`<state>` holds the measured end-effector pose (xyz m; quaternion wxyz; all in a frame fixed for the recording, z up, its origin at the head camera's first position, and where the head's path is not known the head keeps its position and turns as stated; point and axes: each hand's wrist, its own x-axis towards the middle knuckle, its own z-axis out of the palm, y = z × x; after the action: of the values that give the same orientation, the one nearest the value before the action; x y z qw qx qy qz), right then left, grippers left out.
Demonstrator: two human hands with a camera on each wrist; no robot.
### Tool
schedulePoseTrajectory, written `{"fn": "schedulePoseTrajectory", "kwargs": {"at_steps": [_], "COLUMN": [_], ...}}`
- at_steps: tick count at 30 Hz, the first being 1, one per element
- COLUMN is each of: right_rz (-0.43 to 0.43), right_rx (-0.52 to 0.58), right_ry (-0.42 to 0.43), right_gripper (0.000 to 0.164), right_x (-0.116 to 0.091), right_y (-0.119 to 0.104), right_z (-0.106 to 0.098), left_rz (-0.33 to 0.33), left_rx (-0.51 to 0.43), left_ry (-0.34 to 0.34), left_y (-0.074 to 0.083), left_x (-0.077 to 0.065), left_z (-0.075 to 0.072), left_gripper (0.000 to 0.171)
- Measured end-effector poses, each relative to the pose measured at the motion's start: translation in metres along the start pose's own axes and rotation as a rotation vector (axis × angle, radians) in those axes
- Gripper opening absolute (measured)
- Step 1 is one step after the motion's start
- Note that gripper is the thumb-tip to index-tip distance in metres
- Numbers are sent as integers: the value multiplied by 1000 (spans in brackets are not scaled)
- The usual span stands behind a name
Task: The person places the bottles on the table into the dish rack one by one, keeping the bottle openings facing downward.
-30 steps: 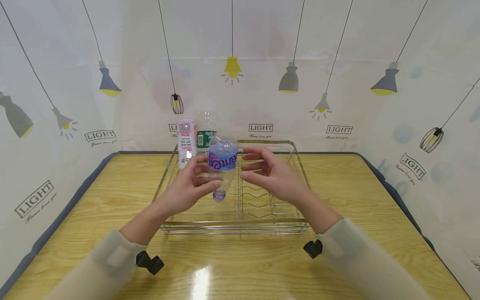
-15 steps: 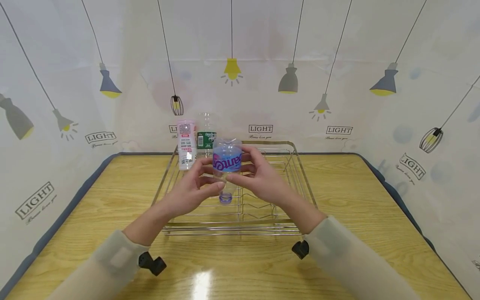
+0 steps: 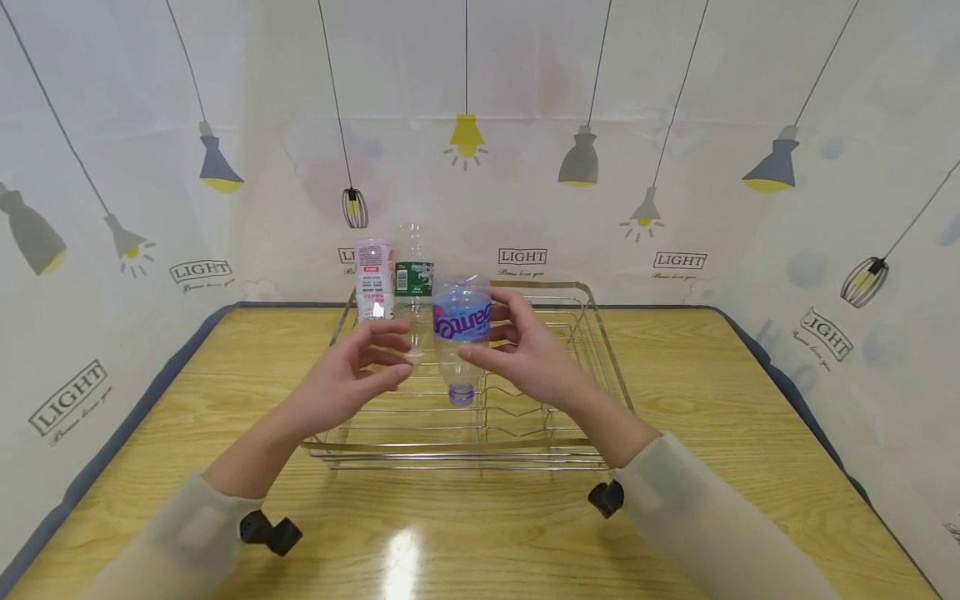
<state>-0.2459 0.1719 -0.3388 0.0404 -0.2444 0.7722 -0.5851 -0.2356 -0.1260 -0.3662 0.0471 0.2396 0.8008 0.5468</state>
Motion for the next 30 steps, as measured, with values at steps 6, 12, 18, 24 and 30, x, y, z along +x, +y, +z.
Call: {"fn": "schedulePoseTrajectory", "kwargs": {"at_steps": [6, 12, 18, 24, 30], "right_rz": [7, -13, -10, -4, 42], "right_rx": [2, -7, 2, -11, -35], "right_ry": [9, 23, 40, 63, 101], "right_gripper": [78, 79, 77, 73, 76], "right_x": [-1, 0, 4, 12, 23], "right_y": [1, 2, -2, -8, -20], "right_z": [-4, -10, -14, -17, -16], "left_rz": [19, 52, -11, -84, -48], "left_rx": [112, 241, 249, 188, 66], "left_ry": [112, 196, 182, 130, 118], "left_y": [-14, -33, -52, -67, -75], "left_x": [-22, -45, -65, -72, -68], "left_z": [-31, -50, -58, -55, -51], "left_gripper": [45, 40, 38, 44, 38]}}
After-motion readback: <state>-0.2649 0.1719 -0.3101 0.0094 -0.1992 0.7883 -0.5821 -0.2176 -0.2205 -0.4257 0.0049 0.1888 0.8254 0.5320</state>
